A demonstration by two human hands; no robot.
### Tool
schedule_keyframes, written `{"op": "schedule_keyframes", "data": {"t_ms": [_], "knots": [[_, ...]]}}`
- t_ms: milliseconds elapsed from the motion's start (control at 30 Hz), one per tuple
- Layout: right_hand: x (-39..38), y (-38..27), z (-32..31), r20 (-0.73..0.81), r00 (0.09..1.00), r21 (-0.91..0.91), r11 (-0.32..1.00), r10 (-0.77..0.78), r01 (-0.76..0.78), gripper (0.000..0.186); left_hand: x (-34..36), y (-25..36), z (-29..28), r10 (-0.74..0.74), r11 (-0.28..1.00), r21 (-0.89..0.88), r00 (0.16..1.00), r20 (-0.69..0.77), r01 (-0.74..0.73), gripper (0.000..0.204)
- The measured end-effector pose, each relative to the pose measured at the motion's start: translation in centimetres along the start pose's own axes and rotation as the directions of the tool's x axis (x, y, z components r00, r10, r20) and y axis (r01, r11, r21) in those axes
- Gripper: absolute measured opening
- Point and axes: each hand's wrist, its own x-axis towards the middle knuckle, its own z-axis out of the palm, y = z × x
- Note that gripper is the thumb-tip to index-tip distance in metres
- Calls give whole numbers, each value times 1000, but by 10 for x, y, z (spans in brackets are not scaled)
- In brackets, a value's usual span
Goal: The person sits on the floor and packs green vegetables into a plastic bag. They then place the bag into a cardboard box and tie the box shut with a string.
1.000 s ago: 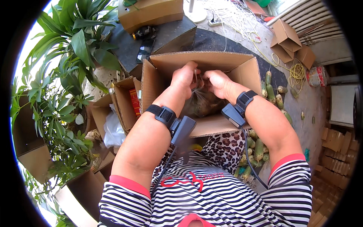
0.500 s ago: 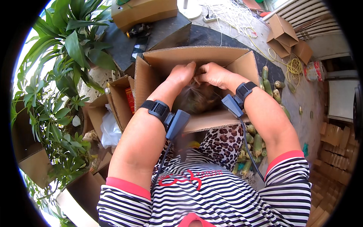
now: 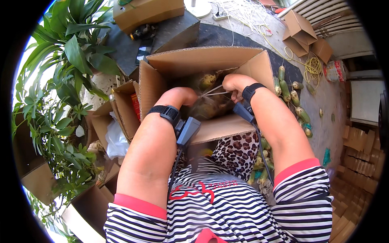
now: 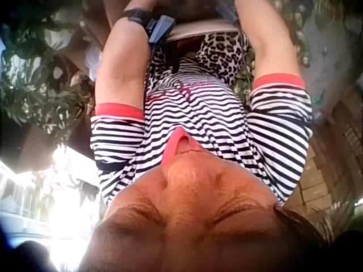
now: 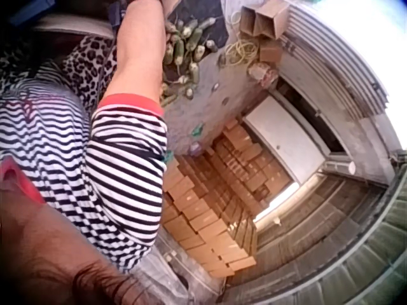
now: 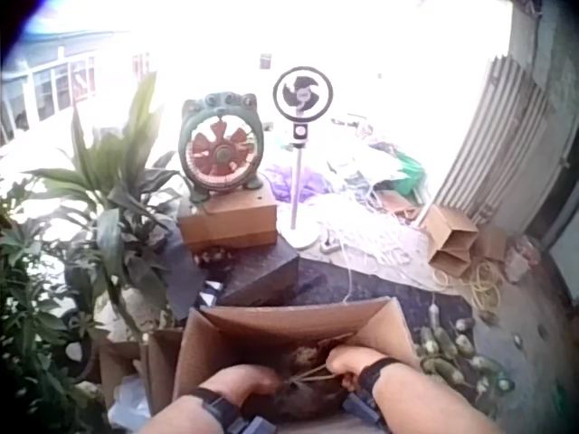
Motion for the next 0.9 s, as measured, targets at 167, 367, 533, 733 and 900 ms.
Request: {"op": "schedule_keyframes", "data": {"t_ms": [167, 367, 533, 733, 900], "knots": [[15, 5, -8, 28, 1000, 387, 922, -13, 1, 28, 10, -8, 17, -77, 983, 170, 994, 72, 64, 33], [17, 5, 3, -235, 968, 2, 996, -86, 89, 24, -23, 14, 4, -110, 987, 120, 994, 21, 107, 33], [14, 2, 0, -262, 950, -226, 968, -168, 109, 23, 6, -1, 15, -121, 988, 87, 989, -87, 128, 31], [9, 8, -13, -358, 756, -234, 836, -549, 496, 37, -8, 25, -7, -137, 990, -11, 979, -152, 137, 32], [13, 12, 7, -366, 659, -574, 717, -657, 396, 39, -31, 31, -6, -118, 993, -15, 981, -152, 117, 36]]}}
